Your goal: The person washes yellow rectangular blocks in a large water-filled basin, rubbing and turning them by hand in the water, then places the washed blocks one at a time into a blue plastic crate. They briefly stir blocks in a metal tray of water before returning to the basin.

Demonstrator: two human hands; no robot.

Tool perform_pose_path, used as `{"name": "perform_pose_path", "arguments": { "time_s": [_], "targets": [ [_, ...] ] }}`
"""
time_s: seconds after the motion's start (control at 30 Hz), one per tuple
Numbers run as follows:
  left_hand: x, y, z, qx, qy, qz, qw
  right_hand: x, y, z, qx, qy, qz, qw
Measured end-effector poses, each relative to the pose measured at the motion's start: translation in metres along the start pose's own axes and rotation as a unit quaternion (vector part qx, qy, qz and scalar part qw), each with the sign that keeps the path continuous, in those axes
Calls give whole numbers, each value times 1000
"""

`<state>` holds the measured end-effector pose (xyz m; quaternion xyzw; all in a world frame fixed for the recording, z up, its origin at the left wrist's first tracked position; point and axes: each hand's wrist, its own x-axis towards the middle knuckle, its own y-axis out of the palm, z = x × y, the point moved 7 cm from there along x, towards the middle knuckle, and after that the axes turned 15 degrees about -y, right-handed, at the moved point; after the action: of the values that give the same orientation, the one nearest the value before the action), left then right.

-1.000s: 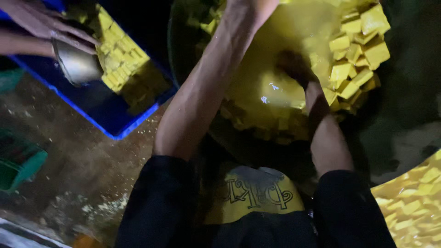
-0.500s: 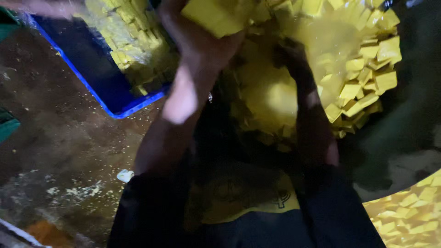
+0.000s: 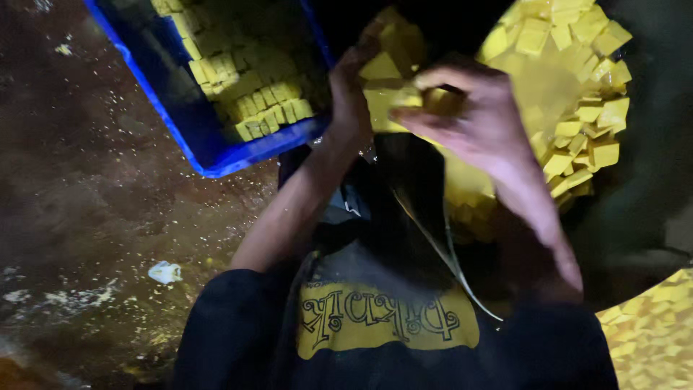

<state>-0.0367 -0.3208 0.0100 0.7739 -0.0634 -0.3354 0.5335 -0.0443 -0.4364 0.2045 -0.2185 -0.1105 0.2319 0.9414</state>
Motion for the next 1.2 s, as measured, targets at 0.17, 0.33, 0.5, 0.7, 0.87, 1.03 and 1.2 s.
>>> {"name": "perform_pose_path", "arguments": {
  "time_s": [0.17,0.33,0.5,0.7,0.87,1.03,1.2],
  "targets": [
    [-15,-37,0,-172,-56,40,983,40,74,-1,104,154,33,982],
    [-22,-114,1,-198,-108,-23,974,64,141,-14,-47,30,79,995],
    [3,-175,-19,-198,-83,53,975,81,227,-125,221,233,156,934],
    [23,-297,-83,-164,-154,-257,940,118,300,-260,44,394,216,892],
    [18,-348,-100,215,-184,-348,894,104,354,-293,-358,272,242,860],
    [22,-353,-72,332,-122,-314,881,78,302,-277,-93,267,64,957],
    [21,-314,-72,537,-44,-340,771,11,219,-122,184,302,-18,935]
  ]
}}
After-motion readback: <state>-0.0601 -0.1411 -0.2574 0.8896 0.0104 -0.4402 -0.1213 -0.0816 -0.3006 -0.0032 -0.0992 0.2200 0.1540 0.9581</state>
